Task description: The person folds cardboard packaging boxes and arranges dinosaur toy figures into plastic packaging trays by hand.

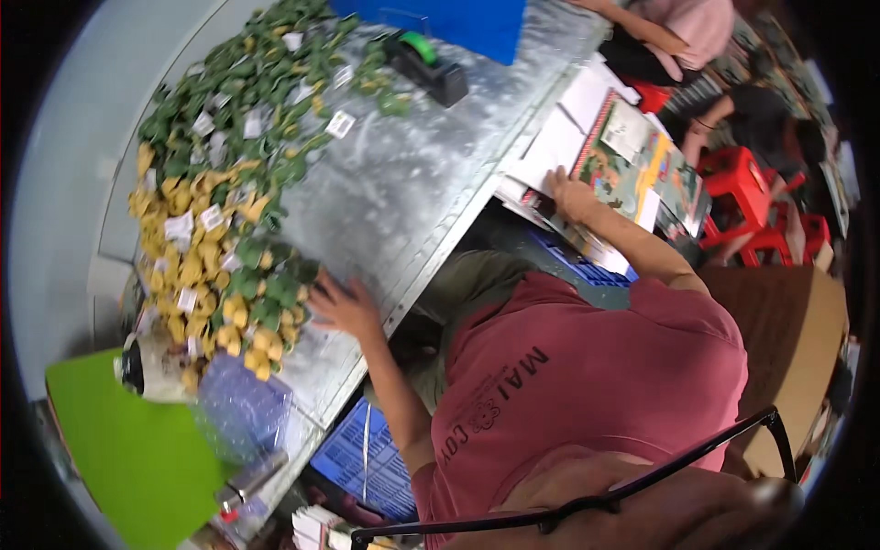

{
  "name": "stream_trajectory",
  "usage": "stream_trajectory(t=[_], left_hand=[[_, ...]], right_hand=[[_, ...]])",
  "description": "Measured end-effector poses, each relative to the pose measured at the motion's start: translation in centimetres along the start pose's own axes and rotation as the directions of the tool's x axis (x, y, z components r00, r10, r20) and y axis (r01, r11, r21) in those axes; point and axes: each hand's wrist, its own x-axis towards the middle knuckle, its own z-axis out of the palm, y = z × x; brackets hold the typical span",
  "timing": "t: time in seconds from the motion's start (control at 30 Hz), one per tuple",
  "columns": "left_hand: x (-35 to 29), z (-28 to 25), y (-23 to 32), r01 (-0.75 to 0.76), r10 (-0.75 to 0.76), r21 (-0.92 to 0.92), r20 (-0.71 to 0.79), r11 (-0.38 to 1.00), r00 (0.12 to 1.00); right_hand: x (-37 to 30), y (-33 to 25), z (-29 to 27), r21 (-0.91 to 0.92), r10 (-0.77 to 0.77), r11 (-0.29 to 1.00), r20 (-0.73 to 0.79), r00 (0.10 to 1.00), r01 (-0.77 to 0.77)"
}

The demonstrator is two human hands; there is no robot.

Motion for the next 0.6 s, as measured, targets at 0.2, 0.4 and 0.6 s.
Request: stream_trajectory(t=[0.2,0.4,0.6], left_hand=[[-1.3,-2.5,1.3,-0.139,0.109,-0.142,-0.203,0.98,0.973],[-2.4,-7.5,8.3,-0.114,0.178,-0.798,-0.009,0.592,0.984],[-3.5,-8.0,13.4,0.288,0.312,-0.929,0.352,0.232,0.883]], right_hand=[[-8.2,1.5,-9.8,-0.194,0.051,0.976,-0.212,0.976,-0.093],[-18.1,5.9,-31.6,0.116,0.297,0.951,-0.598,0.744,-0.286],[-21.6,1.6,-43.8,0.496,0.132,0.804,-0.687,0.715,0.328]])
